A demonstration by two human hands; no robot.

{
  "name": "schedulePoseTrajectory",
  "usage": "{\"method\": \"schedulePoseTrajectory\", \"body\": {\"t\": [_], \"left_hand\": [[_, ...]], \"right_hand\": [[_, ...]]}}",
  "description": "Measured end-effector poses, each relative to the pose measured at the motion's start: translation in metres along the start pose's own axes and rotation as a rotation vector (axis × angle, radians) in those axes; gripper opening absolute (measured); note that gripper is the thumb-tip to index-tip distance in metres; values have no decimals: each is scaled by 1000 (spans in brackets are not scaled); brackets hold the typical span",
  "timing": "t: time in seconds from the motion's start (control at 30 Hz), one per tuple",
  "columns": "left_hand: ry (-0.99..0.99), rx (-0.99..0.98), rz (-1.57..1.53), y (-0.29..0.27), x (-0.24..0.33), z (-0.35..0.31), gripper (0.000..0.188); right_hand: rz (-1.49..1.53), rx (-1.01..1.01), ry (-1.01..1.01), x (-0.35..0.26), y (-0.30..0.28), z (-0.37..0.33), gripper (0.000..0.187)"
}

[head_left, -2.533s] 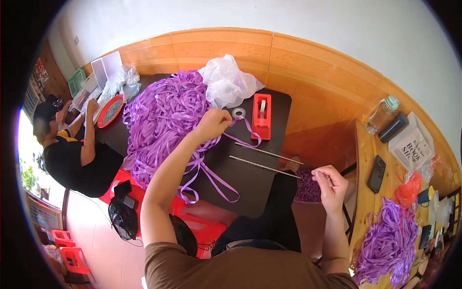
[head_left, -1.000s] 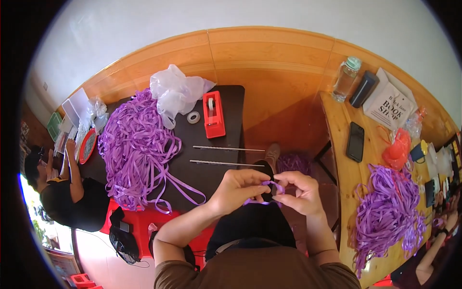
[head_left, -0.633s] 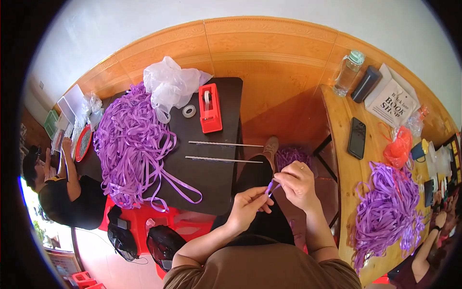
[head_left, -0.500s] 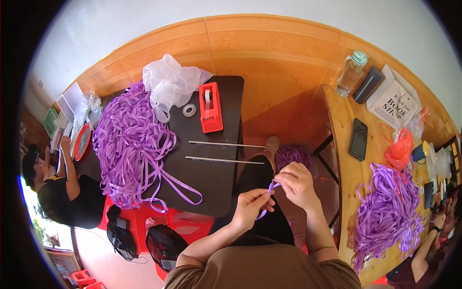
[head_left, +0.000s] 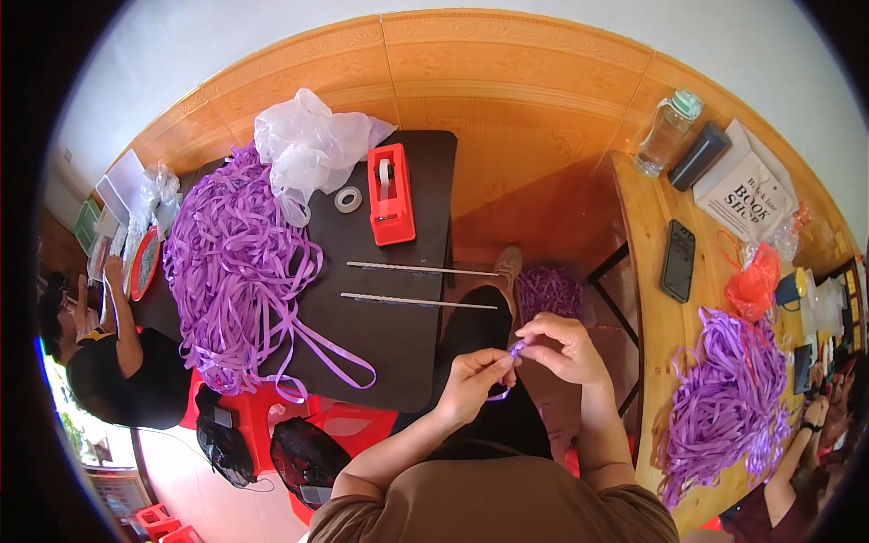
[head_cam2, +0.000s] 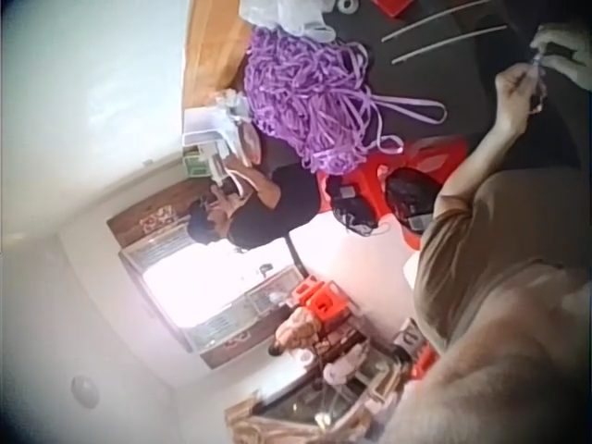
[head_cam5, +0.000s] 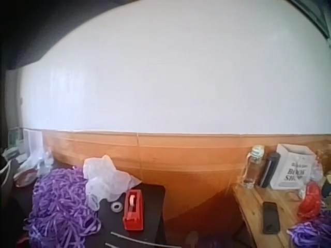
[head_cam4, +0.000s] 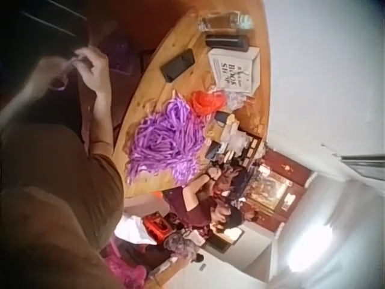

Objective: Folding and looping purple ribbons around a metal guide tool to create uniform sections for further assembly.

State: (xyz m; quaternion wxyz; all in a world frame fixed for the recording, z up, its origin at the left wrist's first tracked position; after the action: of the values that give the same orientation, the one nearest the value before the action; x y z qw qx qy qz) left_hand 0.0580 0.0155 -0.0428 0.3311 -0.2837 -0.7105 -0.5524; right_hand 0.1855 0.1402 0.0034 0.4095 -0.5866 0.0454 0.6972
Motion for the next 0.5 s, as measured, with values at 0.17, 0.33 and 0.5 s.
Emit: {"method": "schedulePoseTrajectory", "body": {"t": [0.17,0.33,0.5], "left_hand": [[-63,-130,-132,8,12,-5,20],[-114,-170,-126,17,30,-15,20],[-207,-212,-134,13,36,-21,22]], "right_hand": [[228,-95,-41,-2,3,-4,14],[300,-83,-139,-10,5,-7,11],[230,-67,-176,-31,5,-7,9]]}}
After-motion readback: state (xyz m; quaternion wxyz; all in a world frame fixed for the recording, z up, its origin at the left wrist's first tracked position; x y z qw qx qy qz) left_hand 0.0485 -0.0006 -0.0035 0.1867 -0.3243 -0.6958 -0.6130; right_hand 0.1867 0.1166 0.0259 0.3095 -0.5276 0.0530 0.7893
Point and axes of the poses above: each hand's wrist, its own z-axis towards the middle knuckle, its own y-axis out of the palm, x = y × z, the point moved 2 cm from there along z, towards the middle knuckle, and after that the axes turned 9 degrees about -z, right-handed, at the moved point
